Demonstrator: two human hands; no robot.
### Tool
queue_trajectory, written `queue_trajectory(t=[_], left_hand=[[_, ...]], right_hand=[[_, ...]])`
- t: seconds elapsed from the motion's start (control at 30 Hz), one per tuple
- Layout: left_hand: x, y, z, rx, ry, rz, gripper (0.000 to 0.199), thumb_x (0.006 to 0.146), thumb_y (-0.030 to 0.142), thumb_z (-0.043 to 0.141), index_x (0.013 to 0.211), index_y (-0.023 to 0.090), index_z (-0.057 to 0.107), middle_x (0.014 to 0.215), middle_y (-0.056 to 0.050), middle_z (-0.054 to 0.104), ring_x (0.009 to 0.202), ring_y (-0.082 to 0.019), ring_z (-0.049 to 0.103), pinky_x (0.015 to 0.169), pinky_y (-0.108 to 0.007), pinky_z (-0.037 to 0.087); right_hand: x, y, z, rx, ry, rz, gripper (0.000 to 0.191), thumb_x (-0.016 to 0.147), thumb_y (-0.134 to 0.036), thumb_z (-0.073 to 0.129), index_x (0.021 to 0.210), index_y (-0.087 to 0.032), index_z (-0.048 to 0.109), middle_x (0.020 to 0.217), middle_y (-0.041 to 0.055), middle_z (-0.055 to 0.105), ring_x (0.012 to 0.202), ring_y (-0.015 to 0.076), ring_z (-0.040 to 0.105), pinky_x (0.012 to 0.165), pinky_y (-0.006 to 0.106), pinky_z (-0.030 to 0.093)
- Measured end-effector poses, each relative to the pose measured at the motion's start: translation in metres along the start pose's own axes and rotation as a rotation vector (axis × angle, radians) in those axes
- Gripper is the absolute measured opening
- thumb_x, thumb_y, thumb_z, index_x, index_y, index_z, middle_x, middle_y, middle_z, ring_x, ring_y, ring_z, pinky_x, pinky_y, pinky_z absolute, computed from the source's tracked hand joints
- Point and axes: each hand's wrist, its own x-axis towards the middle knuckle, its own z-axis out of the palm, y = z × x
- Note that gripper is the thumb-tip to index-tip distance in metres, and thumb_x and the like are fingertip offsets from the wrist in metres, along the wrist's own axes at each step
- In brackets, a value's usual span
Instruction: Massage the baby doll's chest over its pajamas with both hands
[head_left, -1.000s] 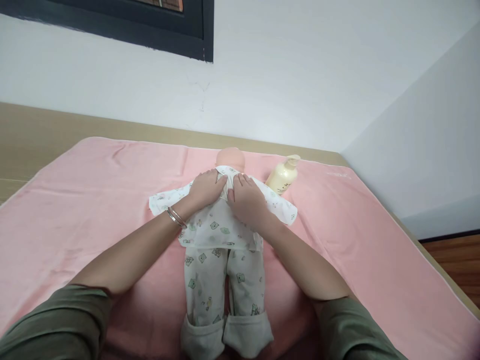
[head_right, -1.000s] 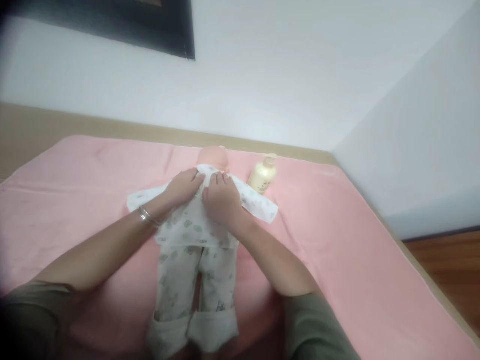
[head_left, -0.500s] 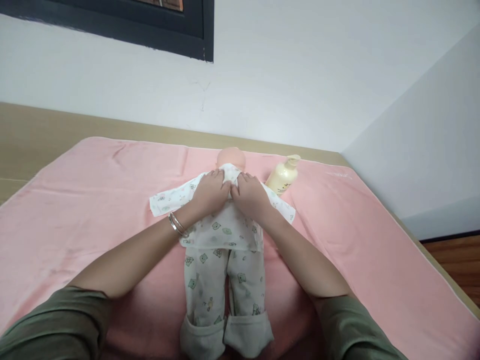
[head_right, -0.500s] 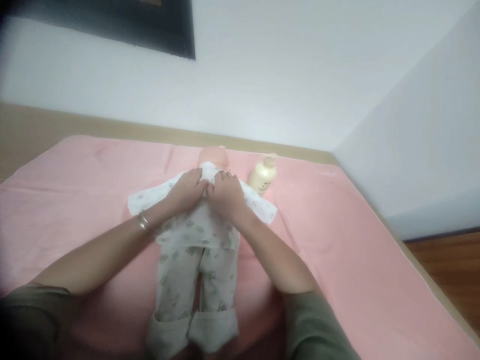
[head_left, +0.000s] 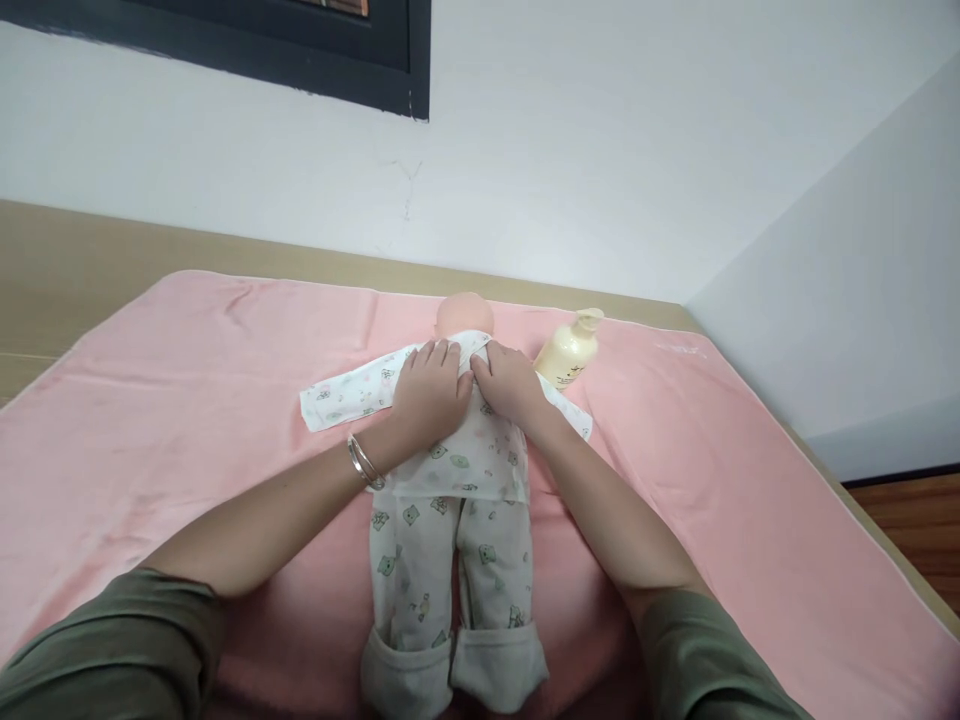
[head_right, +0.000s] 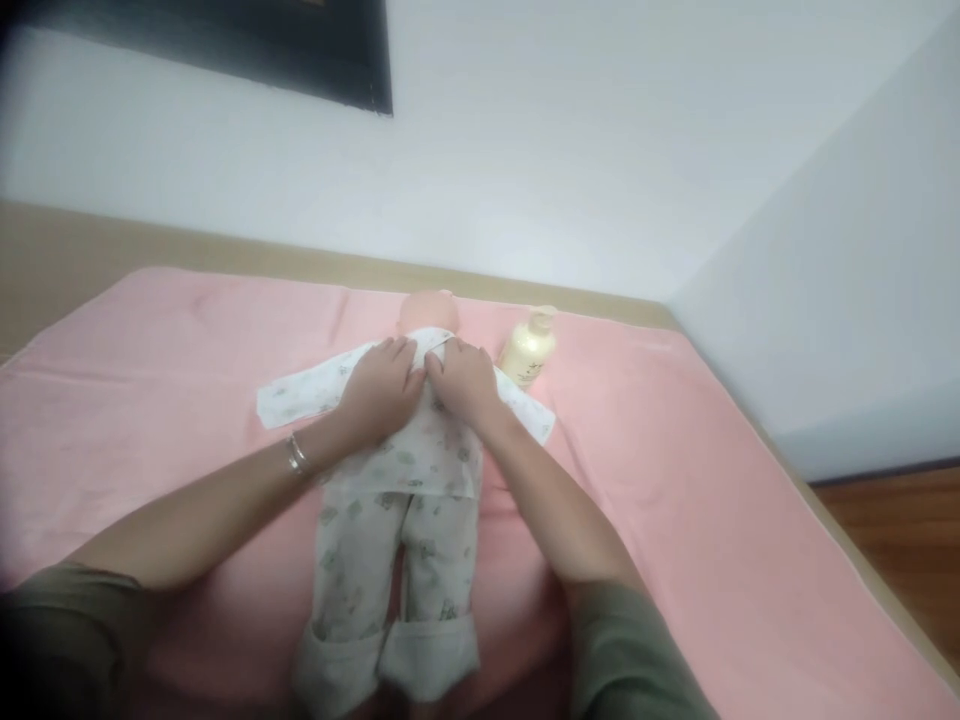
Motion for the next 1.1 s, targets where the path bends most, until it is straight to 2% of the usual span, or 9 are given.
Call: queue_trajectory(t=[0.23,0.33,0.53,0.73,1.1], left_hand=[[0.017,-0.013,0.005,-0.07,-0.054,-0.128,0.034,0.098,0.034,0.034,0.109,0.014,0.059,0.11,-0.018,0.068,0.111,-0.033,0.061,0.094,-0.045,0.045],[0.014,-0.013,0.009,-0.072,-0.02,-0.123,0.033,0.097,0.034,0.036,0.111,0.015,0.058,0.111,-0.017,0.067,0.113,-0.033,0.06,0.096,-0.045,0.043],[0.011,-0.011,0.012,-0.097,0.022,-0.121,0.035,0.098,0.035,0.037,0.118,0.015,0.056,0.12,-0.017,0.065,0.117,-0.033,0.057,0.1,-0.047,0.041],[0.012,-0.011,0.013,-0.101,0.019,-0.123,0.037,0.098,0.036,0.037,0.12,0.014,0.057,0.121,-0.018,0.065,0.114,-0.034,0.057,0.101,-0.048,0.041],[0.011,-0.011,0.015,-0.102,0.03,-0.126,0.038,0.097,0.037,0.037,0.121,0.015,0.057,0.123,-0.017,0.064,0.115,-0.034,0.057,0.103,-0.048,0.041]], right_hand=[[-0.024,-0.017,0.008,-0.158,0.15,-0.212,0.04,0.101,-0.024,0.031,0.122,-0.002,0.057,0.124,0.024,0.065,0.118,0.0342,0.056,0.102,0.044,0.039],[-0.017,-0.013,0.007,-0.08,0.107,-0.15,0.037,0.1,-0.025,0.034,0.12,-0.005,0.058,0.123,0.0213,0.066,0.117,0.0321,0.057,0.101,0.041,0.041],[0.002,0.004,0.002,0.062,-0.007,0.002,0.041,0.102,-0.043,0.034,0.117,-0.013,0.058,0.118,0.0163,0.069,0.106,0.0311,0.063,0.088,0.039,0.046],[0.0,0.003,0.002,0.073,-0.002,0.032,0.04,0.101,-0.045,0.038,0.114,-0.014,0.059,0.114,0.0159,0.071,0.1,0.0306,0.065,0.085,0.038,0.046],[0.002,0.005,0.003,0.057,-0.037,0.029,0.044,0.102,-0.047,0.036,0.109,-0.014,0.063,0.111,0.0157,0.071,0.103,0.0295,0.064,0.086,0.037,0.046]])
